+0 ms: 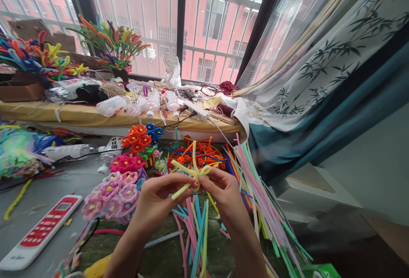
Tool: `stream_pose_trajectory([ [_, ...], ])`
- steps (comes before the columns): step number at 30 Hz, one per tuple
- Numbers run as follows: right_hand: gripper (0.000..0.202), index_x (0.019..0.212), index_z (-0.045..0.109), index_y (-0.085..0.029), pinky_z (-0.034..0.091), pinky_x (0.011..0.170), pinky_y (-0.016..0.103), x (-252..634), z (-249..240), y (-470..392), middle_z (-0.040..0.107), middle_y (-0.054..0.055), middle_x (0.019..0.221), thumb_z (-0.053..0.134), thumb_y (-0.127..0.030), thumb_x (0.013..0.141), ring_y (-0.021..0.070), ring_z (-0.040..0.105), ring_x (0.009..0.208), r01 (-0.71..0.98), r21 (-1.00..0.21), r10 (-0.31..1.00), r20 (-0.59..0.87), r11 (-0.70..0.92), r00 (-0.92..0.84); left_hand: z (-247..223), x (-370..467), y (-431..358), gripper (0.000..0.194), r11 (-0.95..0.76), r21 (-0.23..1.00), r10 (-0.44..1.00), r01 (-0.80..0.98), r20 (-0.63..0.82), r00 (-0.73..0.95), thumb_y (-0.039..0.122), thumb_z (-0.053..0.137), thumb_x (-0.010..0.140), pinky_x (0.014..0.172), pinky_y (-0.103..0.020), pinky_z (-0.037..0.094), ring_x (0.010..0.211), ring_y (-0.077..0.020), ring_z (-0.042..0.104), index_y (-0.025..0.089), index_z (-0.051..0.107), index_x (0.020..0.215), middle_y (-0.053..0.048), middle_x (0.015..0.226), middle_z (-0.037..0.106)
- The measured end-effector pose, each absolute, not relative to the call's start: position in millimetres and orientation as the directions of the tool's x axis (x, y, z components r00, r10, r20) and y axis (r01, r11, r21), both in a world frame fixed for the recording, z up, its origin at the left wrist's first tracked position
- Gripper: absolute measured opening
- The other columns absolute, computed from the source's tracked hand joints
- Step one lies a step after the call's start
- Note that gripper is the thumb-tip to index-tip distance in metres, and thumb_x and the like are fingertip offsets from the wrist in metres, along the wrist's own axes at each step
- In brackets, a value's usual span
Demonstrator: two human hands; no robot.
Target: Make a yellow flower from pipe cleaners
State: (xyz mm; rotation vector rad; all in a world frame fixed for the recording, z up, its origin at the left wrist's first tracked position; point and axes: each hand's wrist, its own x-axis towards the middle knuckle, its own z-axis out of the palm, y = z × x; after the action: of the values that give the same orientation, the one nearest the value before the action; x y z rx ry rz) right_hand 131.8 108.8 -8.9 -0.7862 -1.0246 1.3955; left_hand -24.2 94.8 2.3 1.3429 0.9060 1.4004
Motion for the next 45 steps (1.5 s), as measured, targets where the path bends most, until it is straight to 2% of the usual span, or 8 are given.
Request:
stream_pose_trajectory([
  [8,0.020,0.085,0.078,-0.021,0.057,0.072,0.022,133,-7,105,0.077,0.001,0.081,0.087,-0.031,0.070,0.0145,0.071,0.075,-0.443,-0.893,0.985,0.138,0.077,-0.107,4,-20,89,0.012,-0.286,0.945,0.958,-0.160,0.286,-0.023,0.015,0.075,0.074,0.044,-0.014,0.042,0.045,-0.0057,0.055,0.023,0.082,0.077,0.001,0.066,0.076],
  [16,0.020,0.077,0.079,-0.021,0.055,0.061,0.017,134,-3,100,0.075,-0.002,0.070,0.091,-0.027,0.063,0.0115,0.069,0.064,-0.424,-0.904,0.987,0.117,0.059,-0.111,-9,-33,99,0.010,-0.436,0.871,0.863,-0.225,0.476,0.168,0.025,0.075,0.083,0.044,-0.017,0.047,0.044,-0.0082,0.057,0.028,0.083,0.089,-0.002,0.075,0.080],
  [21,0.027,0.072,0.079,-0.021,0.052,0.058,0.013,136,0,99,0.074,-0.004,0.066,0.096,-0.018,0.051,0.0090,0.066,0.060,-0.458,-0.889,0.985,0.070,-0.009,-0.156,-6,-34,102,0.005,-0.523,0.829,0.802,-0.199,0.557,0.214,0.031,0.083,0.075,0.056,-0.024,0.053,0.056,-0.0155,0.066,0.029,0.084,0.080,-0.003,0.065,0.077],
  [25,0.027,0.069,0.079,-0.020,0.051,0.057,0.011,138,2,98,0.073,-0.004,0.063,0.097,-0.017,0.049,0.0072,0.065,0.058,-0.464,-0.885,0.985,0.057,-0.026,-0.164,0,-33,100,0.018,-0.534,0.830,0.789,-0.161,0.558,0.257,0.045,0.082,0.073,0.053,-0.024,0.051,0.051,-0.0142,0.061,0.027,0.084,0.073,-0.003,0.055,0.069],
  [30,0.026,0.065,0.079,-0.019,0.052,0.057,0.012,138,2,97,0.074,-0.003,0.062,0.098,-0.019,0.047,0.0075,0.065,0.057,-0.461,-0.885,0.982,0.029,-0.061,-0.186,2,-34,98,0.032,-0.532,0.847,0.802,-0.021,0.512,0.307,0.052,0.083,0.068,0.051,-0.022,0.045,0.052,-0.0123,0.056,0.021,0.080,0.062,-0.001,0.054,0.062],
  [36,0.022,0.070,0.081,-0.019,0.055,0.059,0.016,140,-1,100,0.074,0.000,0.064,0.095,-0.032,0.058,0.0110,0.068,0.061,-0.432,-0.901,0.971,0.066,-0.040,-0.228,1,-29,90,0.028,-0.395,0.916,0.902,0.073,0.372,0.217,0.031,0.081,0.074,0.057,-0.025,0.038,0.059,-0.0124,0.050,0.018,0.065,0.056,0.002,0.061,0.057],
  [40,0.019,0.075,0.081,-0.020,0.054,0.061,0.016,144,-4,101,0.076,0.001,0.069,0.089,-0.036,0.069,0.0099,0.067,0.062,-0.425,-0.905,0.962,0.100,-0.019,-0.256,5,-24,87,0.030,-0.258,0.966,0.955,0.027,0.251,0.161,0.025,0.076,0.075,0.055,-0.025,0.032,0.058,-0.0114,0.042,0.019,0.056,0.055,0.004,0.060,0.049],
  [45,0.027,0.094,0.081,-0.023,0.057,0.078,0.019,153,-5,101,0.081,0.002,0.088,0.090,-0.026,0.070,0.0130,0.074,0.081,-0.406,-0.910,0.919,0.083,-0.088,-0.384,6,-23,87,0.031,-0.178,0.976,0.972,-0.123,0.194,0.130,0.026,0.080,0.071,0.056,-0.024,0.032,0.060,-0.0119,0.041,0.019,0.054,0.055,0.005,0.061,0.045],
])
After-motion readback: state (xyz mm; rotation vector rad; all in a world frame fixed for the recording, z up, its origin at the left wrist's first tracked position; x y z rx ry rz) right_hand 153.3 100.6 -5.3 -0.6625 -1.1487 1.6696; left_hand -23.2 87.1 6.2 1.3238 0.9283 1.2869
